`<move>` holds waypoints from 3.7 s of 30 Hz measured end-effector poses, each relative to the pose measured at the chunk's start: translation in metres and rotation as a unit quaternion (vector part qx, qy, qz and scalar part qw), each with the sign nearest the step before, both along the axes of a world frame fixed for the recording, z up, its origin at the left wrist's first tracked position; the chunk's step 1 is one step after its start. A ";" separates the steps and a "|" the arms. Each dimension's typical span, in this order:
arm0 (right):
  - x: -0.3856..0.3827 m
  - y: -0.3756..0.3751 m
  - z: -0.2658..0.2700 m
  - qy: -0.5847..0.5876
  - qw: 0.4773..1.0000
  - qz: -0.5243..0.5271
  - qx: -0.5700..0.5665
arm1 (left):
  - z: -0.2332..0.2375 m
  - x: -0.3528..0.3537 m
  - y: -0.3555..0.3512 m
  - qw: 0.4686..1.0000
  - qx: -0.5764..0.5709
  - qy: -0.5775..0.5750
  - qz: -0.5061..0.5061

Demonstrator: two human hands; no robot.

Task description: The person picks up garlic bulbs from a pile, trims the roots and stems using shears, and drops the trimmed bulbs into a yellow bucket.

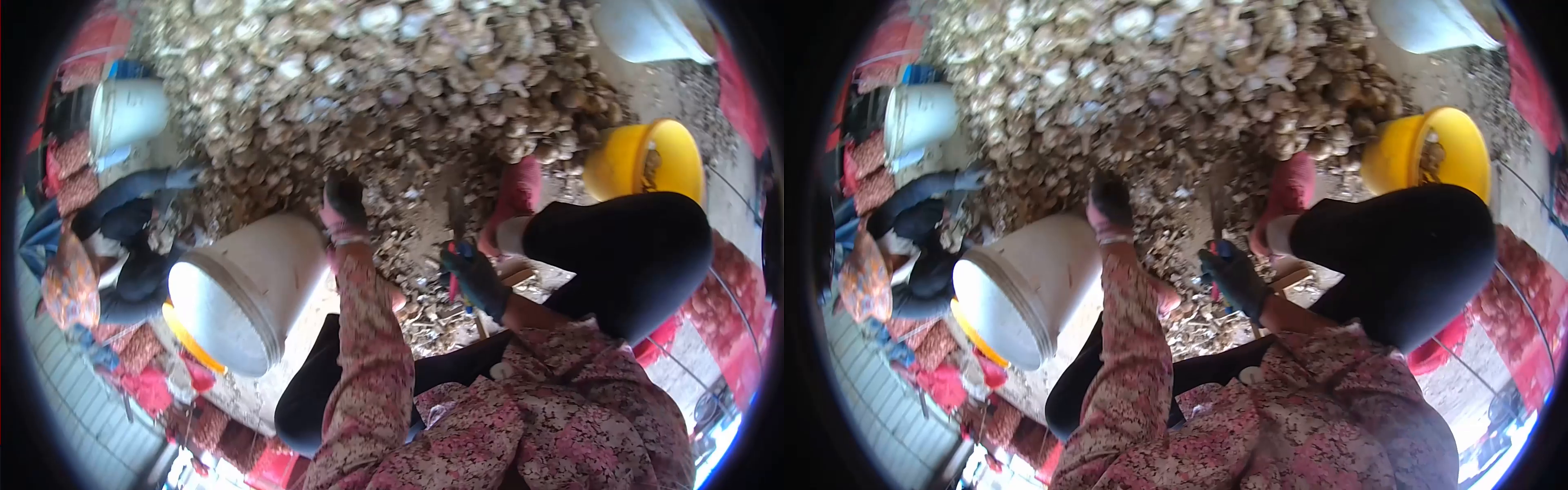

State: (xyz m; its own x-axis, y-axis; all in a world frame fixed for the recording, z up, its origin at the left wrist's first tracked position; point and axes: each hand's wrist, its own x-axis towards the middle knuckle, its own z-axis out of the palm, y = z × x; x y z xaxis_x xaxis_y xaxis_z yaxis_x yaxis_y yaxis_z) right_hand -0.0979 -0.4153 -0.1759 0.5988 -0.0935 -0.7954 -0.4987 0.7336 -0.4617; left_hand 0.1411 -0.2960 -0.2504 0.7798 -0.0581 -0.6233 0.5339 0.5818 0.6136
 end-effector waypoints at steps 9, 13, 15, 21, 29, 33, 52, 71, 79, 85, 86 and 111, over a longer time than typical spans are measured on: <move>-0.032 -0.002 -0.039 -0.158 0.971 0.027 -0.180 | 0.188 -0.135 -0.259 0.817 -0.027 -0.275 -0.506; -0.035 -0.001 -0.039 -0.173 0.970 -0.163 0.048 | 0.154 -0.163 -0.281 0.749 0.118 -0.493 -0.427; -0.024 -0.002 -0.031 -0.162 0.954 -0.230 0.106 | 0.156 -0.138 -0.250 0.771 0.147 -0.410 -0.464; -0.002 0.002 0.002 0.014 0.992 -0.114 0.056 | 0.169 0.017 -0.196 0.663 0.497 -0.480 -0.287; 0.075 -0.085 -0.003 -0.071 0.973 -0.143 -0.169 | 0.233 0.196 -0.268 0.206 0.822 -0.453 -0.276; 0.164 -0.179 0.034 0.012 0.875 -0.050 -0.482 | 0.216 0.200 -0.250 0.266 0.815 -0.403 -0.320; 0.188 -0.191 0.057 -0.053 0.726 0.090 -0.680 | 0.153 0.124 -0.089 0.583 0.562 -0.505 -0.298; 0.494 -0.383 0.040 -0.154 0.778 0.190 -0.578 | 0.208 0.433 -0.196 0.420 0.773 -0.374 -0.292; 0.439 -0.339 0.072 -0.265 0.691 0.209 -0.639 | 0.240 0.278 -0.199 0.285 0.782 -0.354 -0.427; 0.342 -0.253 0.072 -0.162 0.630 0.308 -0.694 | 0.137 0.180 -0.155 0.496 0.647 -0.416 -0.402; 0.329 -0.235 0.054 -0.174 0.679 0.234 -0.674 | 0.131 0.159 -0.149 0.463 0.666 -0.414 -0.414; 0.697 -0.334 0.098 -0.023 -0.044 0.639 -0.767 | 0.158 0.497 -0.249 0.290 0.845 -0.309 -0.326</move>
